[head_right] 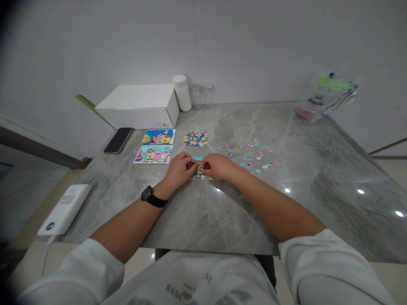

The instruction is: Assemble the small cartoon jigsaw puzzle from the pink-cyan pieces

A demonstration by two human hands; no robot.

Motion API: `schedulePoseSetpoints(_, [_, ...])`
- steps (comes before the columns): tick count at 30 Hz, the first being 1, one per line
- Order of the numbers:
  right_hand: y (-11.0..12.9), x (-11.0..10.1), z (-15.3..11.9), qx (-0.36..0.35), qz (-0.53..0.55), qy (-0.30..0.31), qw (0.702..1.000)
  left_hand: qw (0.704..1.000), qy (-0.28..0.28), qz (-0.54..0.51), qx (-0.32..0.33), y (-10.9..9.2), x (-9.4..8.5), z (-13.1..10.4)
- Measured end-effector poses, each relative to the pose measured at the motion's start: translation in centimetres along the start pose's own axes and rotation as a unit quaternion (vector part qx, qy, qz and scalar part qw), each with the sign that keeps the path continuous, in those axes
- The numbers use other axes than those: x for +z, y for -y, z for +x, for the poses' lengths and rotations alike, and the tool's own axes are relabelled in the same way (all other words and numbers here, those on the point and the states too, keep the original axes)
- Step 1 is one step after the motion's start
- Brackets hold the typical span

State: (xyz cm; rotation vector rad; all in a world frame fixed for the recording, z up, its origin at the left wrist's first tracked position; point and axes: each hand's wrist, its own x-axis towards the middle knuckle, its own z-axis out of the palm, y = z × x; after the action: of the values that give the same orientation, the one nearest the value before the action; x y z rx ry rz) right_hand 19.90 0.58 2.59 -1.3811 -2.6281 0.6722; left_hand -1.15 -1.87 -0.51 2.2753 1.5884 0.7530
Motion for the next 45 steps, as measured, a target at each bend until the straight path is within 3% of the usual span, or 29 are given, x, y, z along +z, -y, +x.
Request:
schedulePoseSetpoints(10, [-0.24, 0.09, 0.12, 0.002, 0.001, 0.001, 1.0, 0.999, -0.014, 0.045, 0.018, -0.24, -0.71, -0.3])
schedulePoseSetpoints(18, [-0.26, 0.27, 0.14, 0.004, 0.004, -0.005, 1.0, 0.997, 0.02, 0.051, 0.055, -0.11, -0.54, -0.71])
schedulePoseSetpoints(45, [0.02, -0.04, -0.03, 0.011, -0.006, 0.01, 1.0, 0.997, 0.024, 0.066, 0.043, -0.75, -0.68, -0.7])
